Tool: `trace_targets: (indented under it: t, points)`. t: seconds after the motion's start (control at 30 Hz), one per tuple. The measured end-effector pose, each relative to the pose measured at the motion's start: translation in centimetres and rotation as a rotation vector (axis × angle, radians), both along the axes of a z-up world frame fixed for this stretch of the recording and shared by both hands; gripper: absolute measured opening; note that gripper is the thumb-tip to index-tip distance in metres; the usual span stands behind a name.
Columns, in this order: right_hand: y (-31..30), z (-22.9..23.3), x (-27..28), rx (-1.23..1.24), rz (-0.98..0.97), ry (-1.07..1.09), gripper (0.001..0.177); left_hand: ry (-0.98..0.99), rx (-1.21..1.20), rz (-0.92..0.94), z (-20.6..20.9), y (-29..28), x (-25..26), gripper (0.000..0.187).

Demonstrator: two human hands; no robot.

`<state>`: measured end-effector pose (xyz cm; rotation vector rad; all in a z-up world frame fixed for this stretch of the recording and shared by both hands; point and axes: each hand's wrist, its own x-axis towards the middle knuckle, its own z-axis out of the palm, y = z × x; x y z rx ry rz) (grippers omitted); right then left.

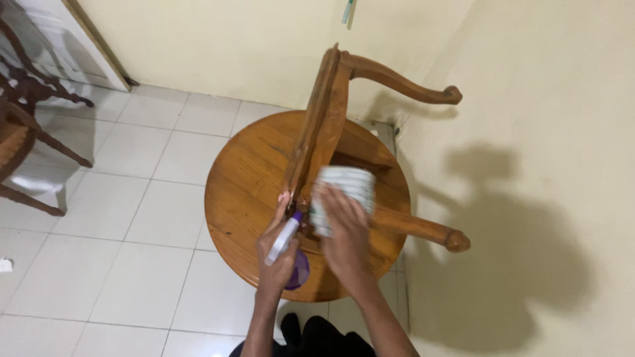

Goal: The person cleans a wooden chair placed upside down on a round table. They spray a cleaning solution onto the chair and wipe it with a cloth, focusing on the legs and frame.

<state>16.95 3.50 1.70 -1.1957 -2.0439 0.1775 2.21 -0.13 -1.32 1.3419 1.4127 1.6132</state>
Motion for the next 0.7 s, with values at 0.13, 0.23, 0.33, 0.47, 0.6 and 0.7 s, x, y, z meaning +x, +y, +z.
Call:
trace_targets:
  t: [0.13,0.23,0.33,0.47,0.6,0.7]
  points:
    - [0.4,-0.1,-0.6,0.063,0.082,-0.038,0.067,-0.004,-0.015,0.019,0.5,-0.3,0.1,0.024]
    - [0.4,-2.7,2.0,0.187,-0.087,-0.041,0.055,0.087,0.052,0.062,0.9,-0.1,0.3,0.031]
    - [-0.2,-4.8,7.4,0.124,-0.22,0.039,0.054,0.13,0.07,0.081,0.9,-0.1,0.6,0.026]
    - [-1.6,-5.0,12.2,0.054,-0.355,-0.01,0.067,0.112,0.112,0.068,1.0,-0.2,0.7,0.034]
    - [-0.9,-3.7,9.7,0.089,-0.3,0.069,0.06,0.147,0.049,0.071,1.4,-0.5,0.6,0.037]
    - [-0.3,-3.0,3.0,0.082,-0.157,0.096,0.058,0.139,0.069,0.075,1.1,-0.3,0.6,0.036]
